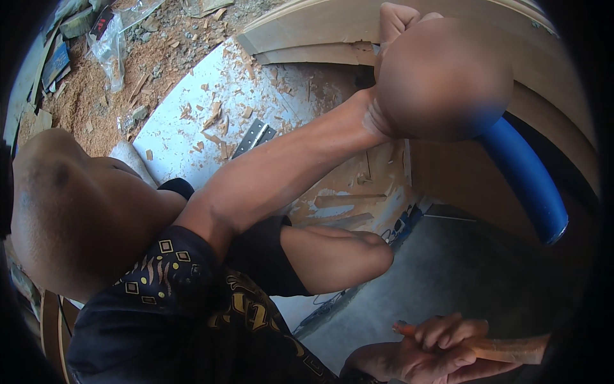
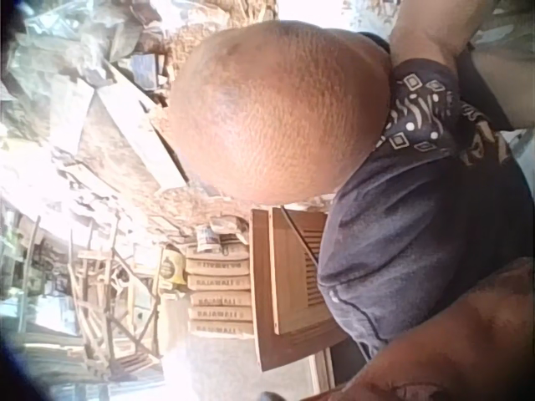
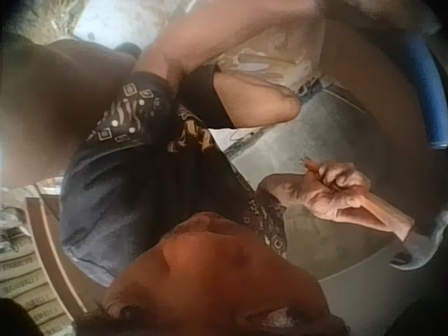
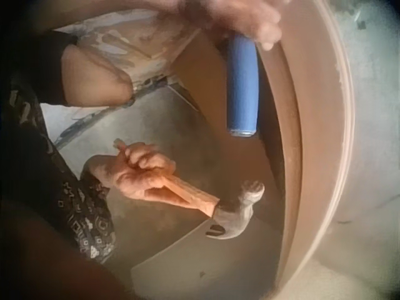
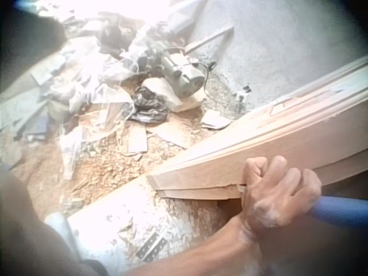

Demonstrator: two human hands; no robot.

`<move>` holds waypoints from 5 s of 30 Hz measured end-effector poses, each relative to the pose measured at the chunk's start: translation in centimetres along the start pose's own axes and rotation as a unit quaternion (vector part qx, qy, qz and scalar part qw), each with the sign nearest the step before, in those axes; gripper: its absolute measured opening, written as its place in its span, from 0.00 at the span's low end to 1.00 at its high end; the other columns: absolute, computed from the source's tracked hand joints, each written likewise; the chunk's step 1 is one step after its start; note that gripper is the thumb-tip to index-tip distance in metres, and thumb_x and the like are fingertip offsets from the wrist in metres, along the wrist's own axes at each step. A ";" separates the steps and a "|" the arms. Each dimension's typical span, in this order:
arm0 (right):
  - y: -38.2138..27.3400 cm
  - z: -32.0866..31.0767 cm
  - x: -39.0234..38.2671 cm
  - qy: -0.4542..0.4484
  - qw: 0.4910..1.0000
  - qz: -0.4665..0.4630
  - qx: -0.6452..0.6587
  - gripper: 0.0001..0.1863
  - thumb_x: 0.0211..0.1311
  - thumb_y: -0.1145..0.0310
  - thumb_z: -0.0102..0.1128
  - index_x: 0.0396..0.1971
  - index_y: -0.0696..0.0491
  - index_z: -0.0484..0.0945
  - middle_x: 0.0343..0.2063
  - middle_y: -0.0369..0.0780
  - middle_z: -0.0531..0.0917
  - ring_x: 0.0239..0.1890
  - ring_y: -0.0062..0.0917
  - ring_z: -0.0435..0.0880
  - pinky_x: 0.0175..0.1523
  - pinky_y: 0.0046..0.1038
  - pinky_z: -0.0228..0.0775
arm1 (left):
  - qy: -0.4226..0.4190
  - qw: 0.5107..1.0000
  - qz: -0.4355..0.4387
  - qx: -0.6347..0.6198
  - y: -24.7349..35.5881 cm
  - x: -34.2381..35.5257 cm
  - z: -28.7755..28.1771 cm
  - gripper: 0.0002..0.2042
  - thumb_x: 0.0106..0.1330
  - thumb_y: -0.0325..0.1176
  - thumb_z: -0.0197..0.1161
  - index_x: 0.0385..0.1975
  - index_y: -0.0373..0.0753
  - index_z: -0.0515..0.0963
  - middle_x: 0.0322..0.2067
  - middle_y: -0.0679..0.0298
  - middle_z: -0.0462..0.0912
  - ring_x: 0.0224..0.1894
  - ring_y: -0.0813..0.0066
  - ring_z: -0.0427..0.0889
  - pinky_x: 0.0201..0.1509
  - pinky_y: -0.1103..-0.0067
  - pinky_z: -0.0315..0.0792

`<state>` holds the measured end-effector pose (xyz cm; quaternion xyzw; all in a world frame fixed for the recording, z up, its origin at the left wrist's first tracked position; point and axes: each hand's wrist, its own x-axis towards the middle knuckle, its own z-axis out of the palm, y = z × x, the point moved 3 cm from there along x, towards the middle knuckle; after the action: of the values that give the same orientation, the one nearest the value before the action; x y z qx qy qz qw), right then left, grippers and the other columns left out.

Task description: The person uses a chisel and a hammer to carve out a recessed area on a wooden door frame. They then place a metal hinge into the carved space and check the fit.

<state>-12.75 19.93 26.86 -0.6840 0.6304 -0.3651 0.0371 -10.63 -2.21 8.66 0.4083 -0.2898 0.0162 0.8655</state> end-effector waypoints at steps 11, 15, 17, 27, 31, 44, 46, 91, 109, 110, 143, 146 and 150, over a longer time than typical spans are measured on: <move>0.4 0.6 -0.2 -0.012 0.998 0.031 -0.052 0.34 0.81 0.65 0.49 0.80 0.43 0.47 0.26 0.36 0.67 0.18 0.13 0.61 0.13 0.11 0.52 | 0.004 1.000 0.020 -0.021 -0.5 0.2 -0.4 0.09 0.49 0.37 0.66 0.25 0.55 0.71 0.14 0.79 0.57 0.21 0.77 0.62 0.34 0.74 0.52; 0.0 0.5 0.0 0.011 0.999 -0.006 0.029 0.35 0.80 0.65 0.51 0.80 0.48 0.48 0.26 0.36 0.68 0.18 0.13 0.62 0.15 0.13 0.54 | -0.013 0.999 0.030 -0.021 -0.3 0.0 -0.3 0.09 0.49 0.36 0.68 0.24 0.55 0.72 0.14 0.79 0.57 0.21 0.78 0.62 0.33 0.74 0.52; 0.5 0.7 0.2 0.003 1.000 0.006 0.020 0.35 0.80 0.66 0.52 0.79 0.46 0.49 0.27 0.37 0.70 0.18 0.13 0.62 0.15 0.14 0.55 | 0.025 0.999 0.019 -0.024 -0.5 0.1 -0.3 0.09 0.49 0.36 0.68 0.24 0.55 0.72 0.14 0.79 0.57 0.21 0.78 0.62 0.33 0.74 0.51; 1.4 0.4 -0.2 -0.010 0.999 0.034 0.008 0.36 0.79 0.67 0.52 0.80 0.44 0.47 0.28 0.37 0.69 0.18 0.14 0.61 0.15 0.13 0.55 | -0.004 1.000 0.011 0.007 -0.7 -0.2 -0.5 0.08 0.49 0.37 0.63 0.25 0.55 0.69 0.13 0.78 0.56 0.21 0.77 0.63 0.34 0.73 0.54; 1.1 0.6 0.0 -0.013 1.000 0.006 0.019 0.36 0.79 0.68 0.51 0.80 0.47 0.47 0.28 0.37 0.70 0.19 0.14 0.63 0.15 0.14 0.56 | 0.015 1.000 0.011 0.001 -0.6 -0.2 -0.3 0.08 0.49 0.37 0.63 0.25 0.55 0.69 0.13 0.78 0.56 0.21 0.77 0.63 0.34 0.73 0.54; 0.8 0.3 0.1 0.014 0.999 0.040 -0.002 0.36 0.77 0.67 0.56 0.79 0.47 0.52 0.27 0.37 0.69 0.18 0.14 0.61 0.15 0.14 0.52 | 0.007 0.999 0.043 -0.004 -1.3 -0.2 -0.5 0.11 0.49 0.36 0.72 0.22 0.53 0.72 0.14 0.79 0.58 0.21 0.78 0.61 0.33 0.75 0.52; 0.3 0.6 0.2 -0.011 0.998 0.054 -0.006 0.36 0.77 0.67 0.56 0.79 0.46 0.51 0.27 0.37 0.69 0.18 0.14 0.61 0.15 0.14 0.52 | 0.011 0.999 0.048 -0.002 -1.5 0.0 -0.3 0.11 0.49 0.36 0.72 0.23 0.52 0.73 0.14 0.79 0.58 0.21 0.78 0.61 0.33 0.75 0.52; 1.9 1.0 0.1 -0.035 0.996 0.069 0.032 0.35 0.79 0.66 0.53 0.79 0.47 0.49 0.28 0.37 0.70 0.19 0.14 0.62 0.16 0.13 0.54 | -0.018 1.000 0.026 0.003 -2.2 -1.0 -1.0 0.08 0.54 0.37 0.65 0.26 0.53 0.71 0.14 0.78 0.60 0.22 0.77 0.64 0.37 0.74 0.56; 3.1 -1.4 -0.5 -0.051 0.976 0.128 0.172 0.38 0.81 0.63 0.48 0.81 0.40 0.37 0.30 0.40 0.69 0.18 0.14 0.63 0.15 0.13 0.59 | -0.107 0.993 0.021 -0.048 -2.0 -0.4 -2.5 0.07 0.55 0.34 0.69 0.27 0.49 0.75 0.15 0.78 0.71 0.21 0.75 0.65 0.35 0.73 0.55; 3.5 -1.7 -0.6 -0.049 0.973 0.118 0.193 0.38 0.82 0.63 0.47 0.81 0.40 0.36 0.30 0.40 0.69 0.18 0.14 0.62 0.15 0.13 0.59 | -0.142 0.988 0.027 -0.055 -1.6 -0.5 -3.1 0.07 0.55 0.34 0.69 0.26 0.48 0.75 0.15 0.77 0.72 0.21 0.75 0.65 0.34 0.73 0.56; 27.5 23.7 -21.5 -0.184 0.879 0.439 0.030 0.26 0.64 0.67 0.64 0.61 0.56 0.69 0.46 0.52 0.83 0.47 0.42 0.86 0.53 0.41 0.76 | -0.674 0.727 -0.104 -0.084 -0.1 -6.6 -9.9 0.24 0.59 0.57 0.72 0.31 0.37 0.82 0.18 0.56 0.73 0.24 0.56 0.75 0.29 0.64 0.69; 27.6 19.8 -16.9 -0.017 0.842 0.495 0.216 0.22 0.72 0.63 0.58 0.61 0.55 0.70 0.49 0.47 0.83 0.48 0.37 0.85 0.53 0.41 0.77 | -0.746 0.660 -0.067 -0.059 0.2 -5.1 -9.6 0.26 0.60 0.63 0.67 0.32 0.42 0.86 0.22 0.57 0.82 0.34 0.56 0.81 0.34 0.64 0.76; 21.9 5.5 -5.0 0.019 0.837 0.388 0.385 0.26 0.79 0.50 0.49 0.58 0.59 0.71 0.51 0.44 0.80 0.52 0.30 0.83 0.56 0.35 0.76 | -0.698 0.706 -0.026 -0.115 1.7 -6.1 -9.3 0.29 0.56 0.68 0.65 0.33 0.43 0.88 0.24 0.58 0.85 0.39 0.58 0.84 0.37 0.64 0.79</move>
<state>-27.69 17.70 9.37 -0.3069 0.6537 -0.5466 0.4240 -11.62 6.85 2.09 0.2075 -0.7999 -0.3296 0.4566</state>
